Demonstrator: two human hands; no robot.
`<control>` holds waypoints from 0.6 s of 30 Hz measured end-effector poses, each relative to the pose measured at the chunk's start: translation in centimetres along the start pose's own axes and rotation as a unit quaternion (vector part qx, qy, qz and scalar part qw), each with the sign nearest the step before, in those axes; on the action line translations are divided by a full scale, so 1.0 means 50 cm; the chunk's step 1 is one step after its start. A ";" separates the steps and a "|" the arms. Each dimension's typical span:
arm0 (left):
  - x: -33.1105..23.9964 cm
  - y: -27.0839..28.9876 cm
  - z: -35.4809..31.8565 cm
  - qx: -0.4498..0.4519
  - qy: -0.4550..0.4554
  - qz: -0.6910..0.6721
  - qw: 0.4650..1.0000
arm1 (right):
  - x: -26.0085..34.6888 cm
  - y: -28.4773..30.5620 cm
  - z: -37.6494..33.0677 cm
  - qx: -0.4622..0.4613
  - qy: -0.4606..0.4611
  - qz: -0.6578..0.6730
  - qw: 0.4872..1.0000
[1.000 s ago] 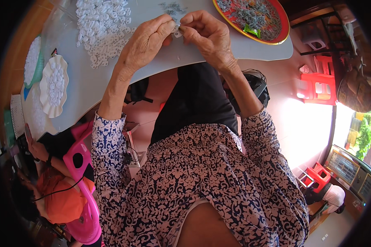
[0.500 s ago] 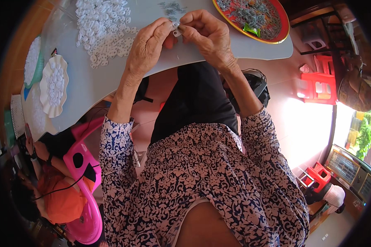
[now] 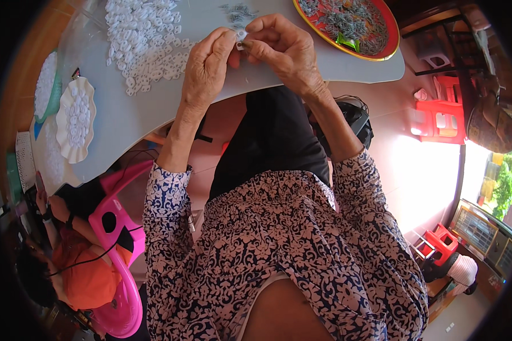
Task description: Assembling small white plastic components by hand at a table.
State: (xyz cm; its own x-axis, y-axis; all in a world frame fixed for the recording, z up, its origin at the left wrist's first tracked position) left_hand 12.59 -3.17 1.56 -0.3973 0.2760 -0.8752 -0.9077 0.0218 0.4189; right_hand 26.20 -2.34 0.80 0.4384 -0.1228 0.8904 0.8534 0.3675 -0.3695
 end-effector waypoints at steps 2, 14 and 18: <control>-0.004 0.000 0.001 0.008 0.002 -0.002 1.000 | -0.004 0.007 -0.001 0.004 -0.020 -0.039 0.999; 0.000 0.002 0.015 0.062 -0.019 0.011 0.998 | 0.000 0.006 -0.004 0.018 -0.039 -0.050 0.998; -0.002 0.002 0.017 0.100 -0.032 0.012 0.994 | 0.002 0.001 -0.006 0.018 -0.035 -0.050 0.998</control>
State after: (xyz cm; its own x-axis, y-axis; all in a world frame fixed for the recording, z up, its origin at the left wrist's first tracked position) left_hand 12.65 -2.40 1.91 -0.4043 0.3389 -0.8495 -0.8504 0.2026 0.4855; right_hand 26.36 -2.61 0.80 0.3291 -0.0971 0.9393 0.8813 0.3889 -0.2685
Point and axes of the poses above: each hand's wrist, its own z-axis towards the middle knuckle, its own y-axis out of the back of the hand, x = y × z, the point moved 6 cm from there along z, towards the middle knuckle, and after that the axes turned 11 degrees about z, right-handed, at the moved point
